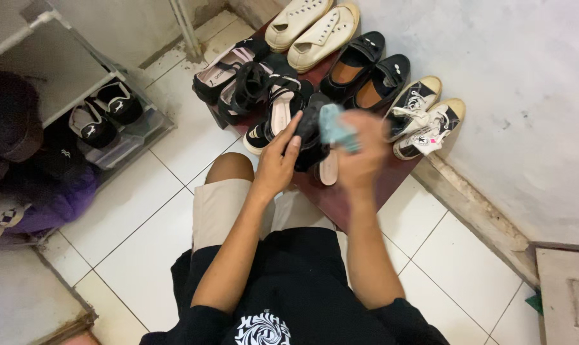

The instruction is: The person sits on the floor and wipes several pairs of shoes with a light blue cloth. They pick up each shoe from a nearby shelf or stool, wipe the exterior surfaces, and return the shoes to the shelf or stool.

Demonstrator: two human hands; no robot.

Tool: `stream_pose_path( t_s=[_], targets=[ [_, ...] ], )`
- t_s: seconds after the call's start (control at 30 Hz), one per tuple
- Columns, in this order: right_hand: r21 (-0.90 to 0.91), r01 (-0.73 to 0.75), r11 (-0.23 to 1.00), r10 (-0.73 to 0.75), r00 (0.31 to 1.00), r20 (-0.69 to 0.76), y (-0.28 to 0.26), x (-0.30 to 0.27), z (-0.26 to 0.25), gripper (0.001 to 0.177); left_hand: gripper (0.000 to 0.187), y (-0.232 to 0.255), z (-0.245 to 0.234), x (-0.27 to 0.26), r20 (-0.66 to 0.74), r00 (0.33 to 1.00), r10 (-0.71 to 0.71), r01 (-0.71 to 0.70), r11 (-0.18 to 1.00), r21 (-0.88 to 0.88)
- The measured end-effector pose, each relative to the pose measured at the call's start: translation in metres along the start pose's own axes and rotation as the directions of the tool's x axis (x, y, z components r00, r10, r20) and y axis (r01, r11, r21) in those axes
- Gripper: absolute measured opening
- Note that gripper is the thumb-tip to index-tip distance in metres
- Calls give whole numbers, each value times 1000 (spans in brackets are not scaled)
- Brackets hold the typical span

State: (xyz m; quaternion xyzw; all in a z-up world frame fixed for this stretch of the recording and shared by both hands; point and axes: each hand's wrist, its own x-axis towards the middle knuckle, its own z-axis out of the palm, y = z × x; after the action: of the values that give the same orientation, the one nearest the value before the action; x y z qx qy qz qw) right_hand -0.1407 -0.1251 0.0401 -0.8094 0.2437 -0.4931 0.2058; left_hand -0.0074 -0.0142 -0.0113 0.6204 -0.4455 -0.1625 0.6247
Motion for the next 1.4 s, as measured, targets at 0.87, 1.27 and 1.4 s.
stream_pose_path(
  t_s=[0.87, 1.27, 1.4],
  targets=[
    [183, -121, 976, 144, 983, -115, 40, 9, 16, 38, 61, -63, 1, -15, 244, 938, -245, 345, 710, -614],
    [751, -505, 424, 283, 862, 420, 32, -44, 33, 52, 57, -73, -4, -19, 10, 922, -387, 254, 586, -770],
    [724, -606, 328, 206, 795, 571, 48, -39, 38, 48, 59, -57, -15, -21, 24, 908, -418, 245, 484, -840]
  ],
)
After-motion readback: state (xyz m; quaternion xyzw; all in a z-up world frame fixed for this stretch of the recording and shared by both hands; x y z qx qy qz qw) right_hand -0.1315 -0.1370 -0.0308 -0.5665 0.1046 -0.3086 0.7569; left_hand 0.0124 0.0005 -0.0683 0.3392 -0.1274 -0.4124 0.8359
